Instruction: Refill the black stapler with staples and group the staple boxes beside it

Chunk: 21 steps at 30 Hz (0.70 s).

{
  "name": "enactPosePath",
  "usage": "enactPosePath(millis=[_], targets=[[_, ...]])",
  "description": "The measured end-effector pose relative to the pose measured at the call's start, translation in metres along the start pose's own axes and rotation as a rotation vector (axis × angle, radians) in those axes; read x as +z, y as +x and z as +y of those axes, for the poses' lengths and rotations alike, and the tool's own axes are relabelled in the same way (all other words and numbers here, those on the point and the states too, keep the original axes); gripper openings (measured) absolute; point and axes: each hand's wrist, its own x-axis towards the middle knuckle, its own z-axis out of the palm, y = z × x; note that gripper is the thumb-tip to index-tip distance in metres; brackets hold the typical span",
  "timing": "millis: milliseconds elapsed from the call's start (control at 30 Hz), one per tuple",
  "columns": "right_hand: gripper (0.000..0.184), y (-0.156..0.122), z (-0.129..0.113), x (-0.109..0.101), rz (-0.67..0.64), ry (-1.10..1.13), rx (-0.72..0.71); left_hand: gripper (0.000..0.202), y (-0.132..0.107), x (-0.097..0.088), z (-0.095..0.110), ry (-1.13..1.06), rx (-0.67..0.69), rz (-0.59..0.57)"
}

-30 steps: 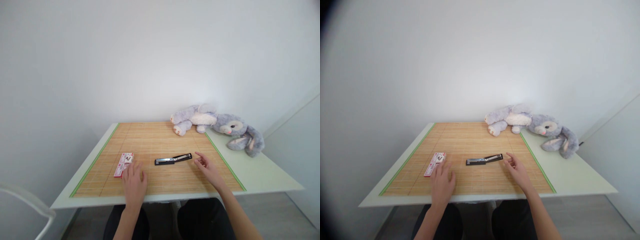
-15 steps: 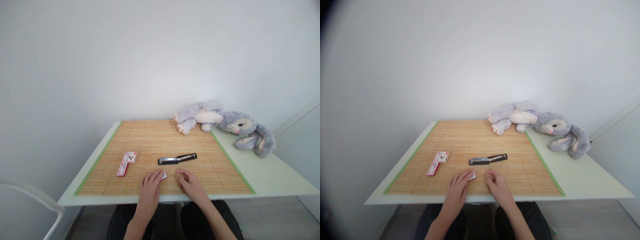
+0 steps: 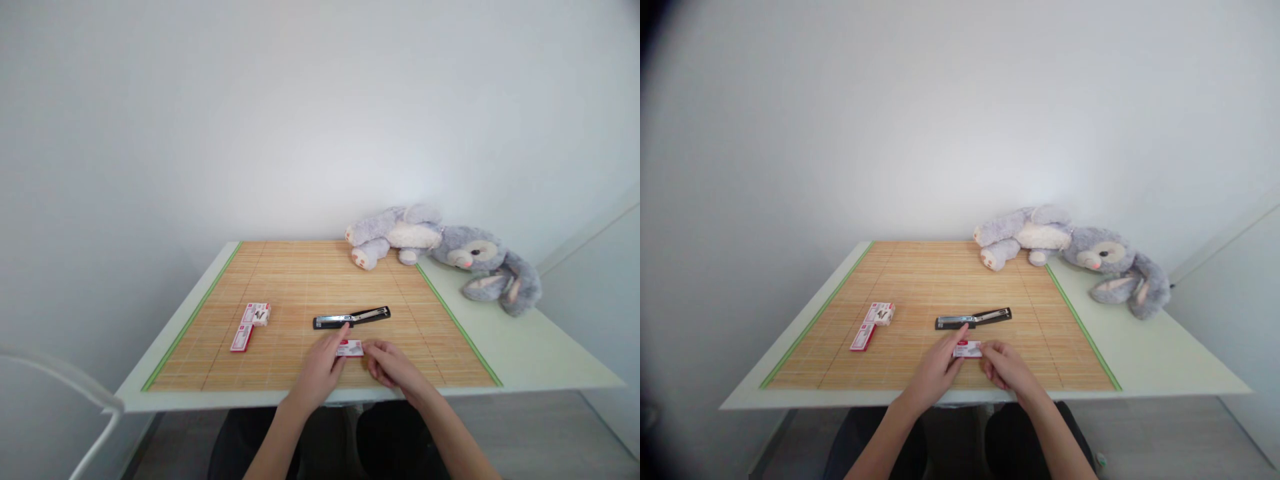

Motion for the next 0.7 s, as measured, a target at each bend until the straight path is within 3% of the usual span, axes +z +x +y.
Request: enactPosePath(millis=[100,200,267,333,533,700], targets=[[0.041,0.001,-0.003,-0.01,0.064,-0.087,-0.058,0.073,-0.003,-0.011,-0.009,0.012,-0.044,0.032],[0.043,0.001,-0.008,-0.011,0.185,-0.415,-0.218,0.062,-0.005,-0.021,-0.017,0.104,-0.067,0.077],[0.05,0.002,-0.013,-0.007,0.184,-0.656,-0.304,0.05,-0.006,-0.027,-0.02,0.155,-0.067,0.07],[0.045,0.003,-0.018,-0.003,0.128,-0.768,-0.335,0.037,-0.006,-0.033,-0.021,0.166,-0.068,0.052],[0.031,0.003,-0.025,-0.015,0.081,-0.829,-0.348,0.03,-0.01,-0.05,-0.031,0.181,-0.082,0.056],[0.047,0.003,-0.035,-0.014,0.113,-0.827,-0.36,0.03,-0.013,-0.051,-0.034,0.217,-0.08,0.081]])
